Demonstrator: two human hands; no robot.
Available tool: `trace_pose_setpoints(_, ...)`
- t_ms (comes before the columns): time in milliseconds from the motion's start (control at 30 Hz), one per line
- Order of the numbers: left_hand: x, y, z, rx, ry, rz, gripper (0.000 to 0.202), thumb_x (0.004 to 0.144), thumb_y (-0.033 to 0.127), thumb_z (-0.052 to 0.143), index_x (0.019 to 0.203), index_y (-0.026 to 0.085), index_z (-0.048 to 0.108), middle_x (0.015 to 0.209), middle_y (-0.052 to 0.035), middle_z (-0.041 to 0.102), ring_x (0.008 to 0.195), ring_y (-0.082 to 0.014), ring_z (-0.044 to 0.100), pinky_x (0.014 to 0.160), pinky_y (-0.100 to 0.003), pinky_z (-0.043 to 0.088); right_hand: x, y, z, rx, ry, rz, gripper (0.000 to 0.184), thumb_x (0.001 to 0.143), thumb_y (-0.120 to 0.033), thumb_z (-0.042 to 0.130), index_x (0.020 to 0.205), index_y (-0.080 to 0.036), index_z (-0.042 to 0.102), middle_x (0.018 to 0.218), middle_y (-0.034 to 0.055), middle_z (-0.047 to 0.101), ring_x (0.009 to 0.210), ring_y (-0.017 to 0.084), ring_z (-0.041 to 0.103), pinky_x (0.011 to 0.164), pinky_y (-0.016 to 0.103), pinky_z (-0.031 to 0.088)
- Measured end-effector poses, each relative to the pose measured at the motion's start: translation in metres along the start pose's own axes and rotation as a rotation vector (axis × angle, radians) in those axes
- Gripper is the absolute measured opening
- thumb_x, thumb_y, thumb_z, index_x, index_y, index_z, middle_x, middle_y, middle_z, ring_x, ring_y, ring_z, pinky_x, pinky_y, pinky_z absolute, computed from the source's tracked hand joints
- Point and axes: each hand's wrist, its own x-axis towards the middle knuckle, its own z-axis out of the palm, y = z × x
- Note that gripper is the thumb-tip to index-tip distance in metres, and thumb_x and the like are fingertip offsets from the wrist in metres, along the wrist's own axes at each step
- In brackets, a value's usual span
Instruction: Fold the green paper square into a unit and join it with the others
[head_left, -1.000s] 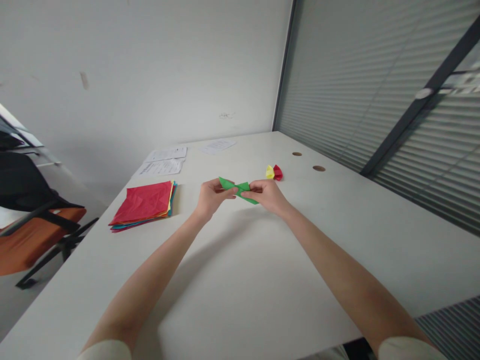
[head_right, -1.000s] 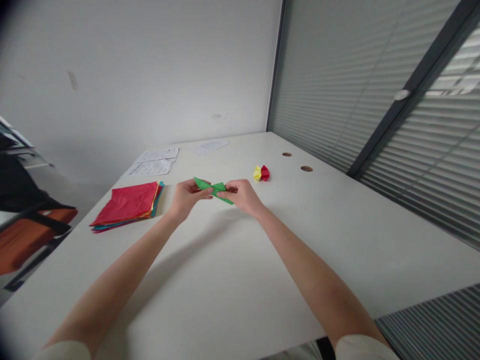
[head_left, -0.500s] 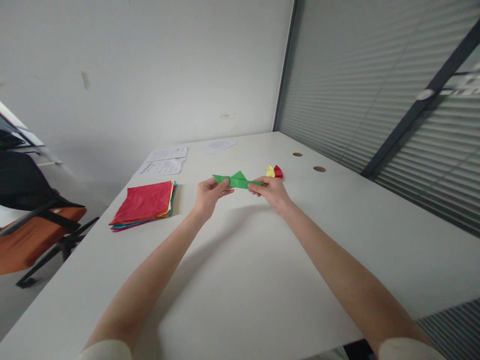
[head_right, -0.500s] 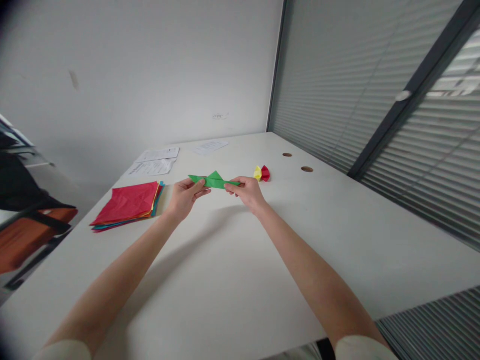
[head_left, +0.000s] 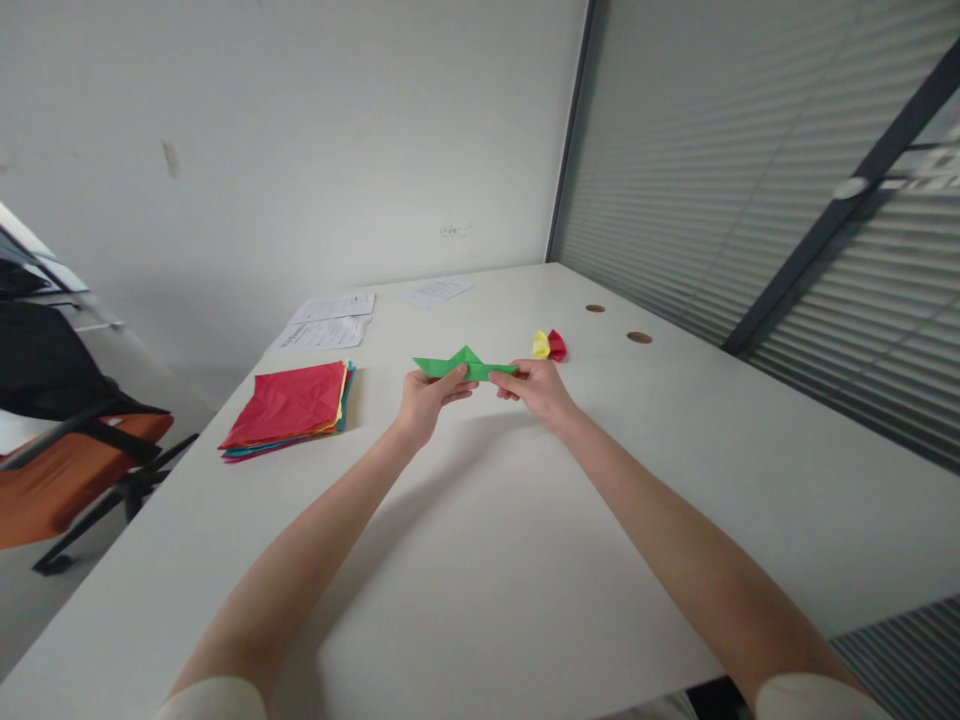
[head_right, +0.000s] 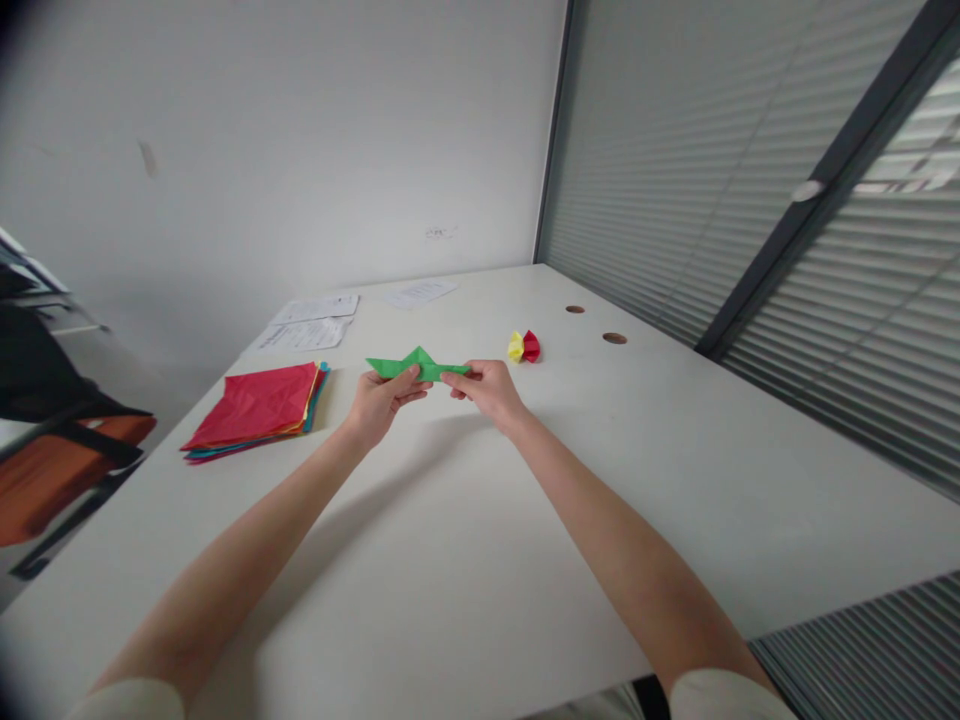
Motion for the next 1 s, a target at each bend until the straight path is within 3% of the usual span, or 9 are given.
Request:
trace_pose_setpoints(300,0.0002,0.003,0.0005,0.011,-0.018,0.029,0.037,0.061,0.038,0.082,0.08,0.009,0.069,0.08,-0.0106,0.073,0.075,-0.0232,0.071,0.068,-0.032,0.057,0.0008,0.0005,0.0008,0.032,0.03,-0.065,0.041,0.058,-0.053,0.078,0.057,-0.017,0.057,0.049,0.0002,0.059,0.046,0.01,0.049,0.048,0.025,0.039)
trace_pose_setpoints(433,0.0008,0.0049,0.0002,-0.025,0.006,-0.007,0.037,0.065,0.035,0.079,0.088,0.01,0.066,0.09,-0.011,0.072,0.076,-0.0221,0.071,0.065,-0.029,0.056,0.0014,0.0015,-0.0006,-0.049,0.059,-0.096,0.042,0.059,-0.054,0.077,0.056,-0.017,0.056,0.048,-0.0004,0.057,0.046,0.011,0.05,0.047,0.024,0.038)
trace_pose_setpoints(533,0.001,0.0072,0.0006,-0.085,0.01,-0.032,0.039,0.071,0.032,0.075,0.101,0.013,0.06,0.094,-0.0099,0.071,0.077,-0.0216,0.071,0.068,-0.031,0.057,0.0018,0.0049,-0.0014,-0.177,0.068,-0.207,0.038,0.065,-0.051,0.074,0.057,-0.017,0.058,0.051,0.0003,0.059,0.047,0.012,0.05,0.047,0.024,0.037)
trace_pose_setpoints(700,0.0004,0.0101,0.0013,-0.106,0.015,-0.037,0.046,0.074,0.021,0.069,0.114,0.017,0.047,0.096,-0.0102,0.07,0.083,-0.0243,0.071,0.077,-0.039,0.057,0.0004,0.0086,0.0009,-0.331,0.03,-0.363,0.019,0.074,-0.035,0.068,0.077,-0.017,0.069,0.072,0.0036,0.069,0.063,0.015,0.059,0.057,0.025,0.044)
trace_pose_setpoints(800,0.0001,0.0093,0.001,-0.073,0.023,-0.01,0.043,0.075,0.018,0.065,0.114,0.016,0.046,0.097,-0.0121,0.07,0.083,-0.0245,0.071,0.077,-0.042,0.056,-0.0009,0.0075,0.0027,-0.344,-0.011,-0.364,0.019,0.076,-0.032,0.064,0.086,-0.017,0.07,0.082,0.0056,0.071,0.073,0.017,0.063,0.058,0.025,0.046)
trace_pose_setpoints(1000,0.0001,0.0065,0.0001,-0.013,0.031,0.051,0.036,0.074,0.018,0.061,0.107,0.017,0.048,0.092,-0.0095,0.071,0.077,-0.0218,0.071,0.075,-0.042,0.057,-0.0041,0.003,0.0034,-0.343,-0.04,-0.325,0.023,0.075,-0.032,0.065,0.092,-0.016,0.07,0.083,0.0064,0.072,0.074,0.017,0.064,0.06,0.026,0.047)
